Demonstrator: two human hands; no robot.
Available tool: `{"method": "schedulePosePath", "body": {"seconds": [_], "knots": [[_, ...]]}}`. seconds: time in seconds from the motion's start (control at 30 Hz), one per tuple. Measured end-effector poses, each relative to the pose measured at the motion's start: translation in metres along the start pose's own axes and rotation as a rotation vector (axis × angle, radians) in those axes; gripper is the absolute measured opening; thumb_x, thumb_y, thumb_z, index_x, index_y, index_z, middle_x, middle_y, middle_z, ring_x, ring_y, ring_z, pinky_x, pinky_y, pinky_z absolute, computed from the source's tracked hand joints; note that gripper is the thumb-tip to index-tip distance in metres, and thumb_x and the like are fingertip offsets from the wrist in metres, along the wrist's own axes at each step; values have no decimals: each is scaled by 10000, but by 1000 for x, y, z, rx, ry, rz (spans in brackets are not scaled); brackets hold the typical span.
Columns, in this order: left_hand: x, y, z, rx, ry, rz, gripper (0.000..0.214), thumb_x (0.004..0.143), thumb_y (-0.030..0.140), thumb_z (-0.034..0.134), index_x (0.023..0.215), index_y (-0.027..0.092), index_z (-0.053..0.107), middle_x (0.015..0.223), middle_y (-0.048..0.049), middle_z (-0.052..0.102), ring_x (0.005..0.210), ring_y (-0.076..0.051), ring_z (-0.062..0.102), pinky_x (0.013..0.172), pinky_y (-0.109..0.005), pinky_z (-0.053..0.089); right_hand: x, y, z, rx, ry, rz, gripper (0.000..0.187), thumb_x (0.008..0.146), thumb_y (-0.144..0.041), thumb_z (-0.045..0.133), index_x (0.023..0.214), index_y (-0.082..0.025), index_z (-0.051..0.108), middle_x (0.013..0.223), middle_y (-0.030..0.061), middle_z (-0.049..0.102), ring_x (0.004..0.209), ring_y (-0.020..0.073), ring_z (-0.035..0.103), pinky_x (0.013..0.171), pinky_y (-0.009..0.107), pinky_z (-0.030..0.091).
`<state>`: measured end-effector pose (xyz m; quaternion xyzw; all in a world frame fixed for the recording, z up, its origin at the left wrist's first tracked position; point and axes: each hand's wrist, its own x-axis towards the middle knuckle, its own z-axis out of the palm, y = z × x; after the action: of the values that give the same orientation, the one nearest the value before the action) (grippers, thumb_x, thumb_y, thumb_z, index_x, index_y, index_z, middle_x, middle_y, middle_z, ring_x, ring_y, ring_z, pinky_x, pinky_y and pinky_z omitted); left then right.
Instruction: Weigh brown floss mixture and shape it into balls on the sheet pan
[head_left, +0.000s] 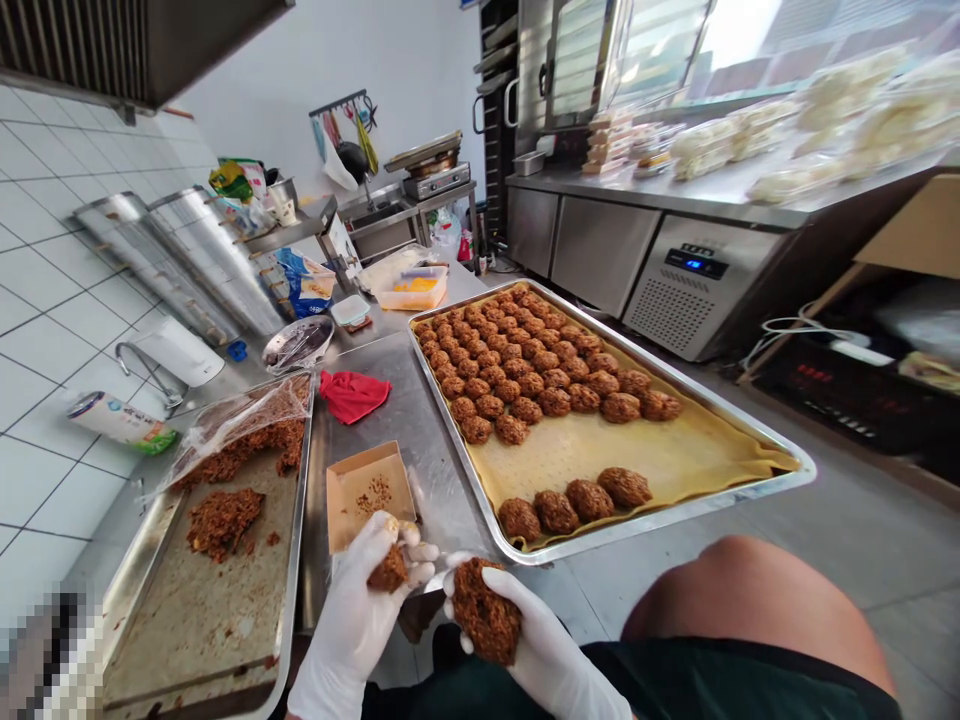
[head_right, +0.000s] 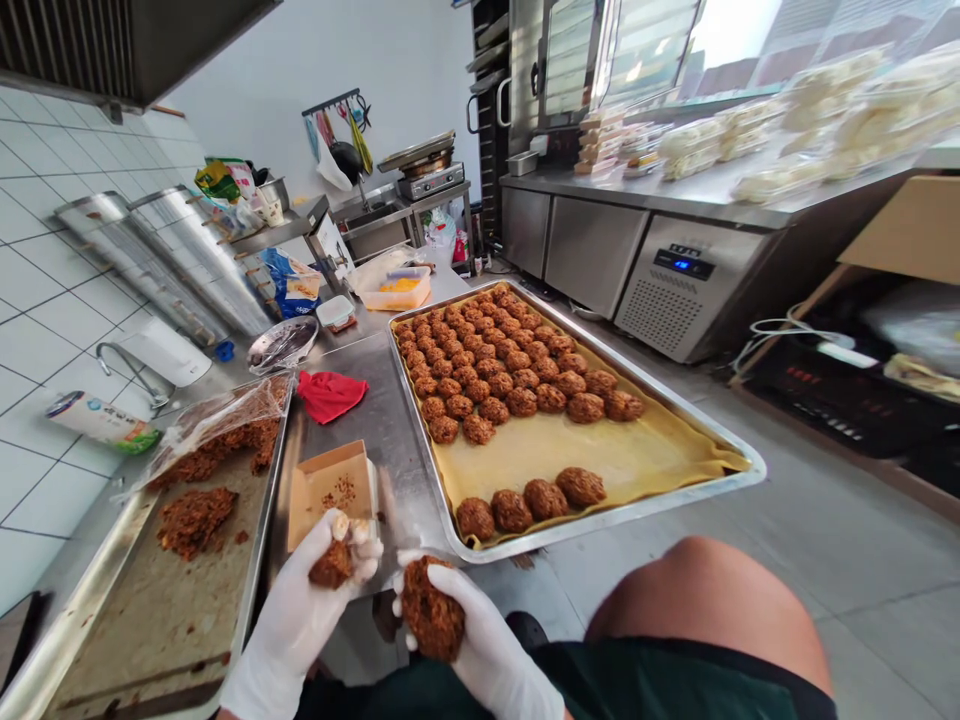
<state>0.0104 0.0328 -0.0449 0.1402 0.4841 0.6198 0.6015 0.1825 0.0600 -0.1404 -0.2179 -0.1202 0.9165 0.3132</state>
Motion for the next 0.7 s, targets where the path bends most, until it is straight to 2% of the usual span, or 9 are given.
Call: {"method": "schedulePosePath", "body": {"seconds": [0.07,0.2,0.33,0.4,0.47,0.53,0.6,0.67,0.7], "knots": [[-2,1,3,54,-42,-14,269,747,242,785,919,187,586,1017,-69,694,800,-155,670,668,-244,502,0,2,-1,4,6,0,346,872,-376,558,1121,-168,677,943,99,724,837,231,680,584,294,497],[3,1,3,129,11,83,261,747,192,749,963,166,605,854,-44,680,577,-66,538,470,-163,339,1,4,-4,9,-4,10,338,869,-373,563,1110,-168,682,947,99,728,835,232,685,590,299,500],[7,-4,0,95,-56,24,201,787,246,746,862,156,583,860,-42,655,691,-90,578,577,-189,427,2,4,-5,11,-38,26,346,881,-367,547,1130,-164,676,969,95,727,851,235,687,603,303,508],[7,-7,0,96,-61,3,272,805,277,741,738,174,498,684,17,574,568,-67,515,482,-170,365,2,4,-4,10,-42,14,347,888,-364,533,1133,-161,673,973,94,725,854,236,686,596,300,509],[7,-9,1,113,5,27,391,802,289,747,663,200,393,532,83,418,416,-37,356,378,-156,217,2,3,-4,8,-39,4,346,888,-364,529,1123,-158,676,971,95,724,851,238,686,586,298,510],[5,-7,4,147,36,26,408,827,331,722,649,204,377,501,97,365,373,-28,291,348,-155,148,2,2,-4,10,-41,8,349,885,-365,534,1127,-156,674,984,101,725,850,236,686,584,295,512],[3,-1,6,179,-23,-11,291,863,358,678,723,181,494,587,50,496,455,-54,458,381,-147,276,1,1,-4,16,-46,16,351,886,-365,538,1134,-154,670,981,104,727,847,230,686,583,289,514],[-1,6,8,213,-116,-66,196,866,343,671,946,176,606,866,-40,664,687,-123,635,512,-182,443,0,1,-5,28,-44,9,353,894,-364,529,1145,-156,663,959,102,728,842,224,687,579,282,516],[-3,9,8,223,-127,-83,273,845,327,692,1068,189,613,1004,-74,683,752,-152,662,545,-202,471,0,2,-6,35,-42,8,355,898,-363,522,1152,-156,660,949,100,728,840,221,688,578,277,517]]}}
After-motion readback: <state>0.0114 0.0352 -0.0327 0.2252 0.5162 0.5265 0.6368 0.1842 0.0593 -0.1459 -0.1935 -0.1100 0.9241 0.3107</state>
